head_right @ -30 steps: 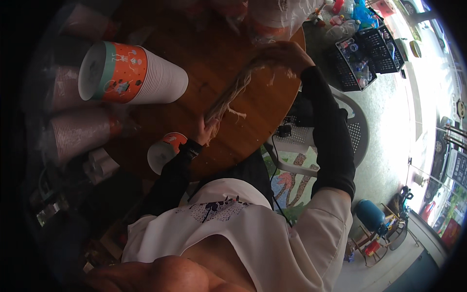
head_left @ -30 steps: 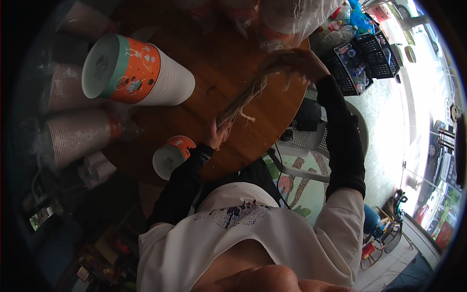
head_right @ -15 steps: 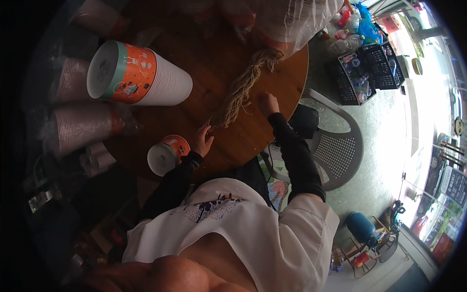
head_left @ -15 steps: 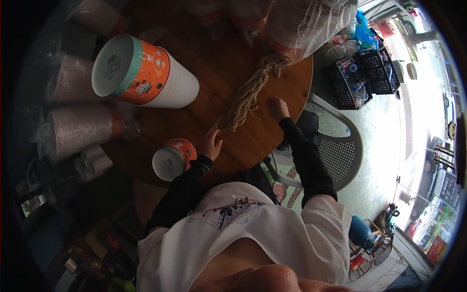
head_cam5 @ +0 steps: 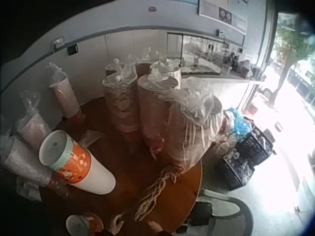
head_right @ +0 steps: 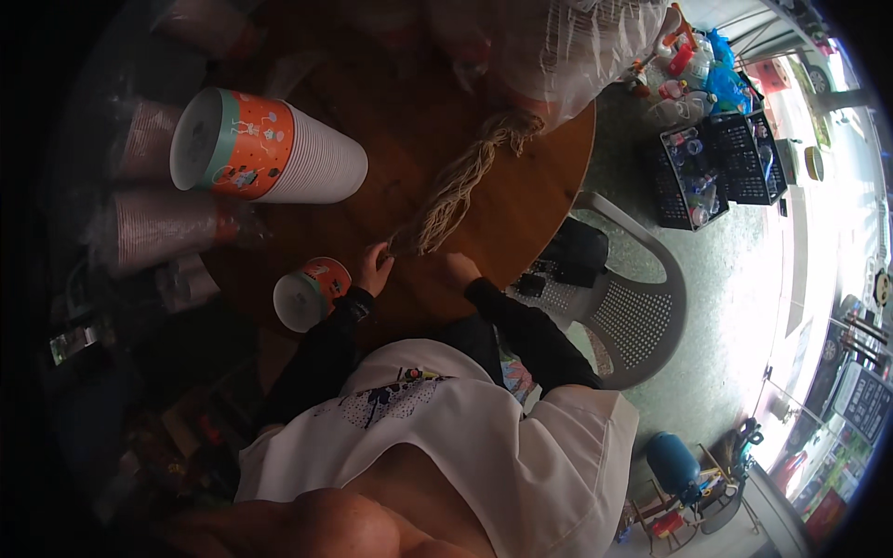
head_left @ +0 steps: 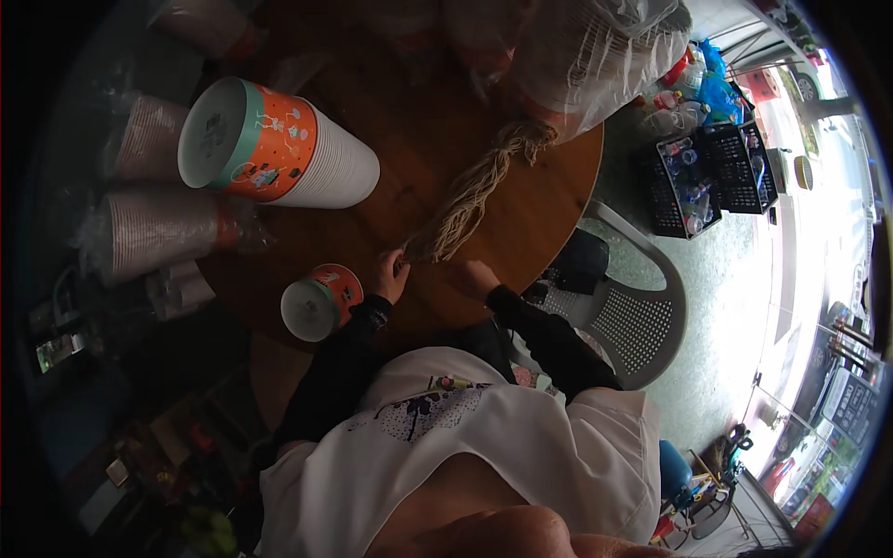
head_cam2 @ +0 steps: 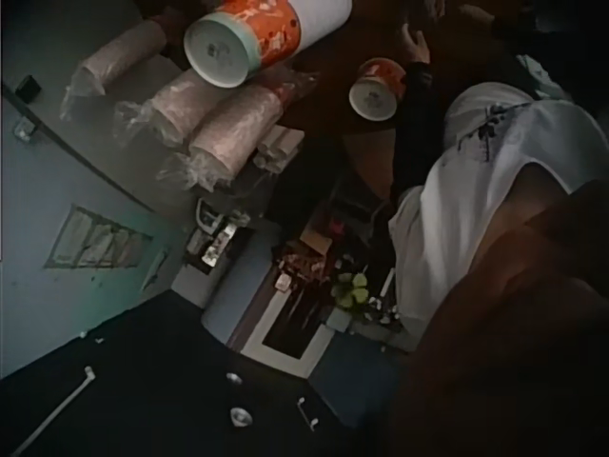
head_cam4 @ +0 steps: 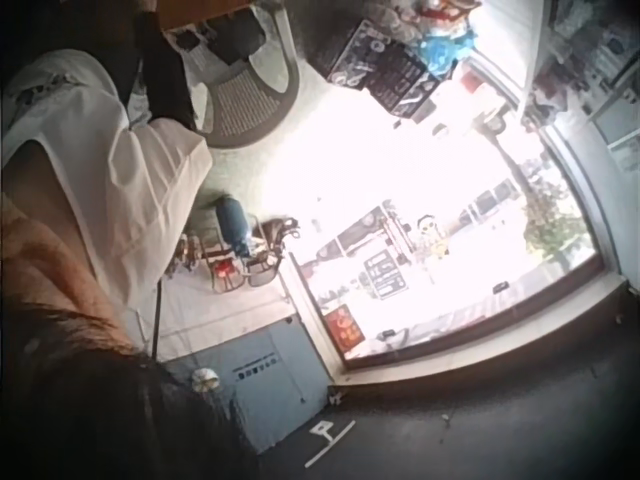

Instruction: Sorting and bundling thin dried fibers or elastic ties on a table.

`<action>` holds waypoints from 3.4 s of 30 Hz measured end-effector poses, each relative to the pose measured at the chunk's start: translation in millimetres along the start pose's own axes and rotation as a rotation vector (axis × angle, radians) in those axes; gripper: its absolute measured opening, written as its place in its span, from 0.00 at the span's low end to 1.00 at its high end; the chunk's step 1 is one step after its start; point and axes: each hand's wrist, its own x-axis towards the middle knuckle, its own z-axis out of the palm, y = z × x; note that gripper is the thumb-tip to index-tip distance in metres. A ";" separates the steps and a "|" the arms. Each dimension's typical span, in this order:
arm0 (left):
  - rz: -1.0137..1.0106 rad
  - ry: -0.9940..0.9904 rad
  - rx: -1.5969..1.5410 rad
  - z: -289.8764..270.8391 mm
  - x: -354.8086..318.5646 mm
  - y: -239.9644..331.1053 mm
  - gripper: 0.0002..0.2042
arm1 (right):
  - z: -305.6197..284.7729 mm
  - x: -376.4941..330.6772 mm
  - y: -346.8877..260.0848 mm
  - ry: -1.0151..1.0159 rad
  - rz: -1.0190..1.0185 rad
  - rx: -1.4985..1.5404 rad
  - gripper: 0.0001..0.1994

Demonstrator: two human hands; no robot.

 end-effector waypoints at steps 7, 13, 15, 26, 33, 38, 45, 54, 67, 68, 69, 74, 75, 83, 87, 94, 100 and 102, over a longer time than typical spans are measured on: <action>0.081 -0.032 0.052 7.9 29.3 19.5 0.22 | -105.3 70.2 22.0 0.694 0.188 -0.008 0.12; 0.029 0.048 0.422 38.7 25.6 1.7 0.29 | -85.9 109.7 -21.4 0.622 0.138 0.036 0.22; -0.046 -0.333 0.271 57.6 13.2 29.3 0.30 | -67.4 99.7 -18.8 0.344 0.214 -0.082 0.22; -0.179 -0.536 -0.232 37.5 -12.4 39.0 0.17 | -94.3 34.0 33.1 0.825 0.318 -0.112 0.22; -0.216 -0.369 -0.233 1.2 -13.2 8.6 0.15 | -137.6 105.2 36.1 0.906 0.484 -0.221 0.29; -0.214 -0.414 -0.312 16.5 -28.8 22.2 0.15 | -113.2 113.0 39.5 0.749 0.407 -0.303 0.24; -0.216 -0.406 -0.440 17.7 -20.9 20.4 0.13 | -115.0 82.0 -2.5 0.740 -0.062 0.008 0.19; -0.149 -0.408 -0.303 18.3 -2.2 40.0 0.12 | -86.5 15.5 48.3 0.566 0.021 -0.287 0.17; -0.191 -0.417 -0.397 30.1 39.7 51.1 0.11 | -99.6 56.9 32.2 0.635 0.030 -0.170 0.07; -0.193 -0.419 -0.397 29.5 42.0 56.7 0.11 | -98.2 62.0 33.7 0.627 0.051 -0.260 0.07; -0.192 -0.420 -0.390 28.6 44.8 62.3 0.11 | -96.3 63.1 35.8 0.627 0.054 -0.259 0.07; -0.059 -0.271 -0.347 38.7 77.6 69.1 0.12 | -89.9 55.9 29.6 0.537 -0.009 -0.205 0.07; -0.040 -0.156 -0.418 44.6 90.2 66.6 0.12 | -89.1 53.3 19.1 0.534 -0.011 -0.205 0.07; -0.398 -0.069 -0.058 70.0 205.3 56.5 0.34 | -76.4 47.2 4.1 0.589 0.231 0.014 0.10; -0.495 -0.078 0.060 81.4 227.9 56.5 0.35 | -77.6 52.0 20.1 0.548 0.241 -0.015 0.10; -0.372 -0.021 -0.018 88.0 227.3 49.0 0.34 | -69.3 67.1 32.2 0.618 0.195 0.064 0.08; -0.416 0.009 -0.551 87.3 239.9 5.2 0.35 | -77.8 67.6 11.2 0.520 0.182 0.531 0.08; -0.447 0.090 -0.745 97.1 243.4 3.3 0.36 | -77.4 66.0 19.0 0.471 0.225 0.548 0.09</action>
